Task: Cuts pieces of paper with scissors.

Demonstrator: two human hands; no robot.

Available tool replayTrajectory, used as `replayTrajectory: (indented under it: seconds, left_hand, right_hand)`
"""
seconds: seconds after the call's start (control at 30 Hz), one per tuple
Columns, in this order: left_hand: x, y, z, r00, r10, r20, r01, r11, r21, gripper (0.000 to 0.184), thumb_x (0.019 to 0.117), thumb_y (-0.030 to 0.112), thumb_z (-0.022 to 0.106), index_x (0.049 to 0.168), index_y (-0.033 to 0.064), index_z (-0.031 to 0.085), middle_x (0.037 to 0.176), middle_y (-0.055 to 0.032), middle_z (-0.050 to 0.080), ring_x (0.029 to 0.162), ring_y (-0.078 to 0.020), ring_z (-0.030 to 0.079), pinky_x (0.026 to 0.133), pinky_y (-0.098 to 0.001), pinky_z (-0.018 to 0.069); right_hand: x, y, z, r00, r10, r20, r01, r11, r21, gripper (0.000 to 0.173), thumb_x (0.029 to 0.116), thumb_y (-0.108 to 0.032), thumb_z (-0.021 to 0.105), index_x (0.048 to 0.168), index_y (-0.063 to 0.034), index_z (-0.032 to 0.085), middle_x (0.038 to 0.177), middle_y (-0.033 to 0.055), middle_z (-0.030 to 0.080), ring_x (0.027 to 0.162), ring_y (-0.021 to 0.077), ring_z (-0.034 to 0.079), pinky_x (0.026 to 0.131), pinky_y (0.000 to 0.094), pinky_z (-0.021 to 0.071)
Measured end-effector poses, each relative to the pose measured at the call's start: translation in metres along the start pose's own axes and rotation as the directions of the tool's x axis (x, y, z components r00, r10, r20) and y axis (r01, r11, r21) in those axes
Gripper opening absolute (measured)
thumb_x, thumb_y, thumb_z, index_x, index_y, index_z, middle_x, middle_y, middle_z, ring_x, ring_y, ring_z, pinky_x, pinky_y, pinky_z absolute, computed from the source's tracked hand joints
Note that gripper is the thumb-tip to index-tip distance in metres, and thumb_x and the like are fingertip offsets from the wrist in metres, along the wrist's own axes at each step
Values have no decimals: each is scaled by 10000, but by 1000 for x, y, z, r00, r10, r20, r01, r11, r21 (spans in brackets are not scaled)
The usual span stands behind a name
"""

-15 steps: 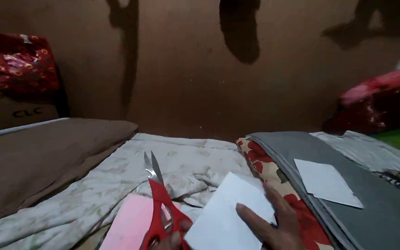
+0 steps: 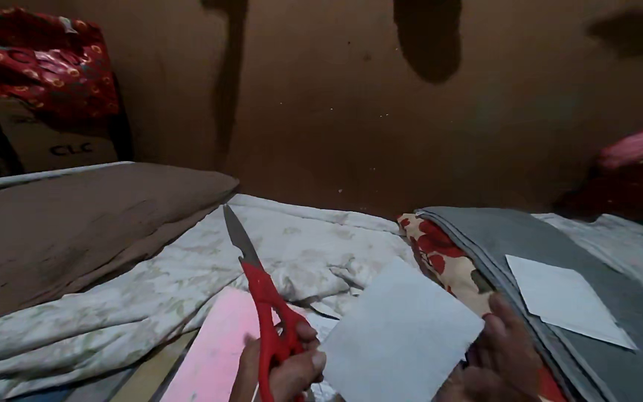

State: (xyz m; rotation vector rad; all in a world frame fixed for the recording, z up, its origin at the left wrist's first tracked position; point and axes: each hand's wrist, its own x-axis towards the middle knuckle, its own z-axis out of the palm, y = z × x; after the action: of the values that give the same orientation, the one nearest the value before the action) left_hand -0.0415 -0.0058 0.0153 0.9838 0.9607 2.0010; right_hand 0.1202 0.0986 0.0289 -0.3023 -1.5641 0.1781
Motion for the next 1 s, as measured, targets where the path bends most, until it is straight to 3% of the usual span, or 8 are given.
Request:
replayTrajectory:
  seconds: [0.1,0.17,0.2,0.3,0.43,0.57,0.8,1.0]
  left_hand:
    - [2,-4,-1,998,-41,-41,35,991,-128,192,901,-58,573,1004,69,673,796,34,720,693,-55,684,673,-232,589]
    - [2,-3,-1,995,-71,-64,60,986,-156,177,914,-43,558,1003,73,658,773,24,715,667,-55,680,648,-221,581]
    - [2,-3,0,994,-84,-72,70,983,-171,166,922,-36,553,996,71,656,755,20,710,652,-54,672,635,-214,573]
    - [1,-3,1,990,-97,-99,75,976,-207,154,921,-33,565,983,68,662,754,12,707,647,-57,667,635,-212,568]
    - [1,-2,2,990,-84,-111,69,988,-138,152,898,-52,602,1006,43,653,783,3,710,695,-83,688,669,-245,590]
    - [2,0,3,991,-74,-114,74,997,2,156,874,-53,623,999,30,667,755,26,702,661,-64,676,648,-228,585]
    - [6,0,1,991,-71,-110,74,997,22,158,846,-44,635,979,37,658,719,38,680,638,-56,654,623,-215,559]
    - [2,2,2,999,-31,-35,43,892,450,172,825,3,713,991,39,691,766,96,681,657,30,630,601,-159,528]
  right_hand:
    - [4,-19,5,968,251,0,-239,925,295,499,1069,-147,506,1447,124,325,1337,-132,582,1139,-115,568,965,143,509]
    - [1,-29,6,872,468,143,-483,777,403,604,1081,-246,491,1449,143,212,1244,-127,594,1049,-100,606,886,158,543]
    - [-1,-34,8,815,540,212,-574,700,424,626,1064,-268,525,1437,131,221,1183,-136,612,1010,-94,623,855,159,554]
    - [-1,-56,17,691,655,306,-718,575,392,245,939,47,544,1169,-29,515,924,-166,712,839,-78,682,757,156,591]
    - [-4,-65,25,605,743,286,-784,494,375,234,840,158,645,948,-50,638,796,-75,751,736,6,720,709,214,625]
    - [-3,-64,24,574,777,258,-804,477,355,214,846,158,642,909,-46,652,751,-40,751,644,44,717,593,227,620]
    - [8,-66,15,541,817,201,-826,471,310,216,868,160,616,906,-52,621,717,-45,736,592,47,704,544,216,609]
    - [19,-60,3,547,833,84,-808,499,313,199,894,144,608,935,-51,598,725,-45,732,606,45,709,544,222,615]
